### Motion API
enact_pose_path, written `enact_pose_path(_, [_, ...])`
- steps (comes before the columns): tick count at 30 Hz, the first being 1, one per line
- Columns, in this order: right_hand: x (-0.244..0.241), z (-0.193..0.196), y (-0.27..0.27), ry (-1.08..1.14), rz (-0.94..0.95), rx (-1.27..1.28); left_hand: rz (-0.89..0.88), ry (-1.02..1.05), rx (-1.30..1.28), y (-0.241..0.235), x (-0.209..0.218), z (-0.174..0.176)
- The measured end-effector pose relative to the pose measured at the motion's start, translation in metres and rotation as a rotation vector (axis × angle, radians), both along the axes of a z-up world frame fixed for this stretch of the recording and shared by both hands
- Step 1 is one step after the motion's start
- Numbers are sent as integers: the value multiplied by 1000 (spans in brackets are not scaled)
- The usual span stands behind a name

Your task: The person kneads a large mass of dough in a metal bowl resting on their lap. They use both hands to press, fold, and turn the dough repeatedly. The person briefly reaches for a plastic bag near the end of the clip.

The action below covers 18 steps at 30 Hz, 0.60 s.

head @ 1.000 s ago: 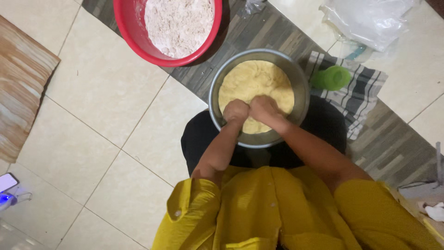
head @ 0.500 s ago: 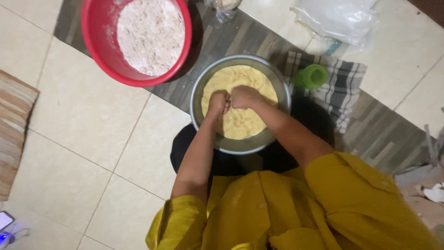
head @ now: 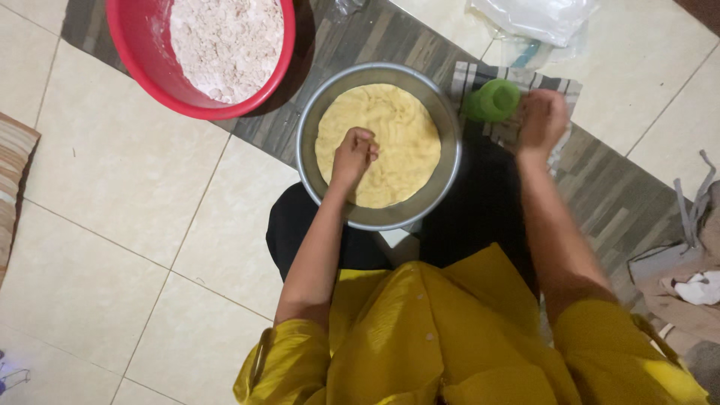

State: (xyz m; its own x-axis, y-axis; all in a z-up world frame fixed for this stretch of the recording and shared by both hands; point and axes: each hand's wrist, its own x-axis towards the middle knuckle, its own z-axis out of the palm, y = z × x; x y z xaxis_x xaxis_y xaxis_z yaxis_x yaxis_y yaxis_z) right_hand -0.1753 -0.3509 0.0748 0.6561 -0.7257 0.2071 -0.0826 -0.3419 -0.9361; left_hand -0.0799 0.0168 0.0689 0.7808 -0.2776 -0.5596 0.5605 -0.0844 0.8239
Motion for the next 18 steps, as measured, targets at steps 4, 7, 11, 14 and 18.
enact_pose_path(4, [14,-56,-91,413,-135,107,68,-212,-99,24,-39,30])
enact_pose_path(7, [46,-88,-113,448,-66,-107,101,-185,-2,42,-58,51])
enact_pose_path(11, [76,-103,-102,488,-241,-306,124,-162,0,43,-68,63])
enact_pose_path(14, [88,-105,-89,404,-328,-633,88,-133,41,31,-75,58])
enact_pose_path(18, [105,-101,-89,561,-224,-306,23,-131,39,14,-80,51])
